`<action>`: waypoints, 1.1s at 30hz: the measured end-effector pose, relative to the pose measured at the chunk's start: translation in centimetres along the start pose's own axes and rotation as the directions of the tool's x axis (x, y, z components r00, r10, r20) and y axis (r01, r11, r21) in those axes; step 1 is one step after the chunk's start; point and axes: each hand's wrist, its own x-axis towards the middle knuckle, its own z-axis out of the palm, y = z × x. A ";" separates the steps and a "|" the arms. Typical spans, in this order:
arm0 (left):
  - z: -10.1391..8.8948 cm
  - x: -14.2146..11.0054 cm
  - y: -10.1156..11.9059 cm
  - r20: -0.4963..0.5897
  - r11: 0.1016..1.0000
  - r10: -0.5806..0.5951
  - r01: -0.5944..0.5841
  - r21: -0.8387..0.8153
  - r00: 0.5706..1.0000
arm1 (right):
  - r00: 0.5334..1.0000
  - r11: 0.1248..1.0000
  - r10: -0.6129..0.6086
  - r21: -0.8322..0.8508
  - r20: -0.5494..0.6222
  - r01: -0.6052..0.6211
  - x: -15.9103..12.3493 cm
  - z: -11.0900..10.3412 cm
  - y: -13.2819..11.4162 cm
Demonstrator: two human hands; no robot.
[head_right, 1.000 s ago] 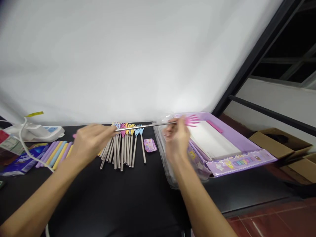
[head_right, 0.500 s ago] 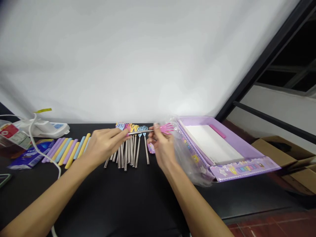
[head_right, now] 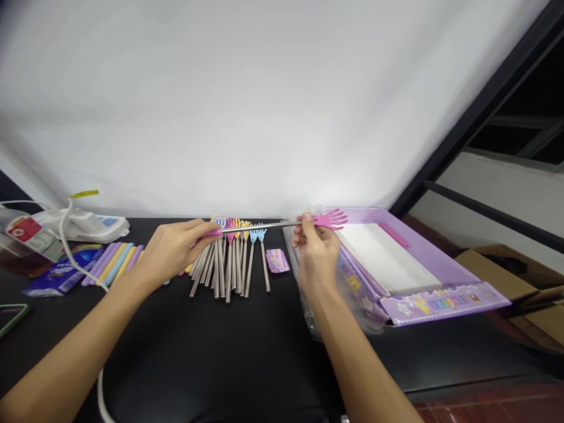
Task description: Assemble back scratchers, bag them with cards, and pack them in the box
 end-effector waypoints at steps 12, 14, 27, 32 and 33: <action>-0.1 -0.3 -1.8 -0.095 0.998 -0.004 0.010 0.065 0.995 | 0.977 0.997 -0.067 0.033 -0.203 0.075 2.2 -1.4 -1.5; -0.1 0.0 -1.4 -0.102 0.998 0.024 -0.018 0.057 0.994 | 0.975 0.996 -0.055 0.056 -0.217 0.069 2.5 -1.6 -1.6; -0.1 -1.0 -3.7 -0.239 0.972 -0.003 0.059 0.226 0.971 | 0.890 0.973 -0.095 0.147 -0.447 0.178 4.8 -5.1 -5.3; 0.0 -0.6 -3.8 -0.267 0.983 0.035 0.015 0.182 0.963 | 0.912 0.975 -0.039 0.183 -0.408 0.123 4.7 -5.4 -5.1; 0.1 -0.4 -3.4 -0.276 0.985 0.035 0.014 0.173 0.960 | 0.916 0.976 -0.036 0.183 -0.399 0.118 4.4 -5.1 -4.8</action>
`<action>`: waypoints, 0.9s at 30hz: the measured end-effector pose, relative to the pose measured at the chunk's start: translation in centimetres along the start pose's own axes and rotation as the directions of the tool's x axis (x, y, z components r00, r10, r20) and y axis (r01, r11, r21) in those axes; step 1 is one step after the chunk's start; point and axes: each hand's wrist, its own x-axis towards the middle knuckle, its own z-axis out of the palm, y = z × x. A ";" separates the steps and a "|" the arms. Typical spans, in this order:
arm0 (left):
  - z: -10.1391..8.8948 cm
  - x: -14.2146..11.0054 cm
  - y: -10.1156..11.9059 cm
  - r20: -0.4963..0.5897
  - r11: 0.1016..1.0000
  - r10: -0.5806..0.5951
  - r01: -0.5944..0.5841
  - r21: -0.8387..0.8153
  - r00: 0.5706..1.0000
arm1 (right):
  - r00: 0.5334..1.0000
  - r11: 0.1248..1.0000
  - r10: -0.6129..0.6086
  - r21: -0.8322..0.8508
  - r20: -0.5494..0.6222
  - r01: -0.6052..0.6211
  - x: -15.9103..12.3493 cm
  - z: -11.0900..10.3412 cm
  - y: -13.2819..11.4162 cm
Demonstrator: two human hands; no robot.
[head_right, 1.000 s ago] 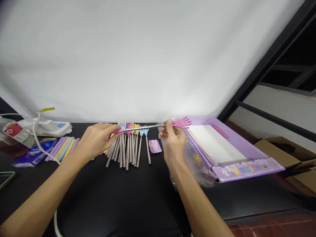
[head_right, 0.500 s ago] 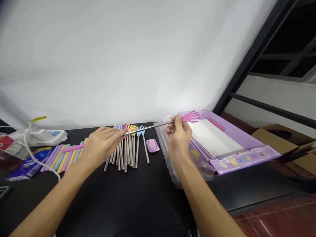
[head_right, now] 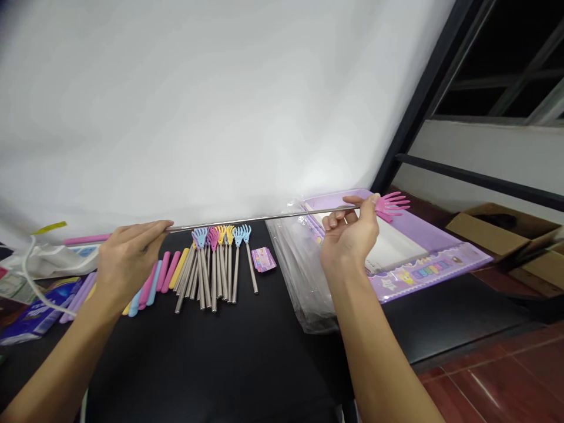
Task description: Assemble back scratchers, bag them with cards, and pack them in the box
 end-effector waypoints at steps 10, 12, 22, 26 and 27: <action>0.0 1.7 5.2 0.058 0.976 0.154 -0.142 -0.168 0.986 | 0.936 0.986 0.151 -0.119 0.319 -0.118 -5.0 2.0 3.1; -0.3 1.4 3.7 0.091 0.981 0.145 -0.131 -0.144 0.985 | 0.979 0.995 0.085 -0.075 0.183 -0.073 -3.6 1.6 2.3; -0.7 1.2 5.1 0.167 0.991 0.063 -0.042 -0.126 0.984 | 0.838 0.953 0.294 -0.203 0.460 -0.224 -6.9 2.4 4.3; -0.6 0.6 3.4 0.176 0.982 0.045 -0.012 -0.190 0.983 | 0.915 0.975 0.166 -0.198 0.367 -0.098 -5.6 2.0 4.0; -0.7 0.5 3.1 0.173 0.979 0.053 -0.017 -0.203 0.984 | 0.923 0.977 0.127 -0.207 0.364 -0.053 -5.2 1.8 4.0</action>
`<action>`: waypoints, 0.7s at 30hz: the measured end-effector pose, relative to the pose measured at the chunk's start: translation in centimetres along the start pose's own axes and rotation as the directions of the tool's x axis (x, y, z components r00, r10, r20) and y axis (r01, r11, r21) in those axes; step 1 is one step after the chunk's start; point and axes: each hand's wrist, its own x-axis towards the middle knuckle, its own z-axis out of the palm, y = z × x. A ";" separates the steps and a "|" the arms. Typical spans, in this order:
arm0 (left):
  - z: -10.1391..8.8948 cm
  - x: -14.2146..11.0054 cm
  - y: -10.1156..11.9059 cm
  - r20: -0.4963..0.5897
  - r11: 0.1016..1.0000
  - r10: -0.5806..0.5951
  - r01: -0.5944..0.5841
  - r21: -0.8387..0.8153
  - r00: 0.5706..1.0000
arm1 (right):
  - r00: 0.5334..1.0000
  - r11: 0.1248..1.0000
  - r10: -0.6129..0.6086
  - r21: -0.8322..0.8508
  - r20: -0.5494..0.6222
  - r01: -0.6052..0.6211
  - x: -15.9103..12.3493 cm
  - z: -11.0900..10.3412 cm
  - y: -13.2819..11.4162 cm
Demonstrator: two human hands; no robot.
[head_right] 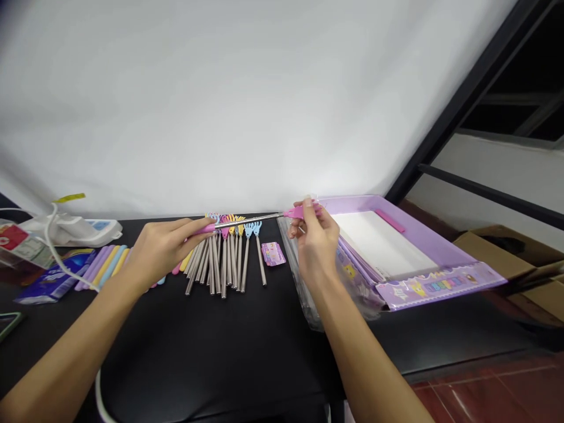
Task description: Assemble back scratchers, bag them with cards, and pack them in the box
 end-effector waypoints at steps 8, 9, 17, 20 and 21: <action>0.6 0.3 3.5 0.095 0.992 0.024 -0.012 -0.128 0.995 | 0.959 0.983 0.060 -0.181 0.276 -0.010 -1.6 0.5 1.5; 0.6 0.3 3.8 0.115 0.990 0.001 0.016 -0.140 0.993 | 0.954 0.985 0.090 -0.166 0.287 -0.043 -1.8 0.6 1.6; 0.1 -0.1 3.1 0.204 0.896 -0.136 0.209 -0.392 0.969 | 0.941 0.975 0.220 -0.072 0.257 -0.208 -1.7 0.4 1.5; 0.5 -0.5 2.9 0.158 0.898 -0.130 0.184 -0.401 0.979 | 0.922 0.962 0.272 -0.055 0.276 -0.267 -1.7 0.2 1.6; 0.7 -0.6 2.9 0.123 0.907 -0.133 0.171 -0.386 0.984 | 0.908 0.956 0.292 -0.060 0.300 -0.288 -1.8 0.2 1.7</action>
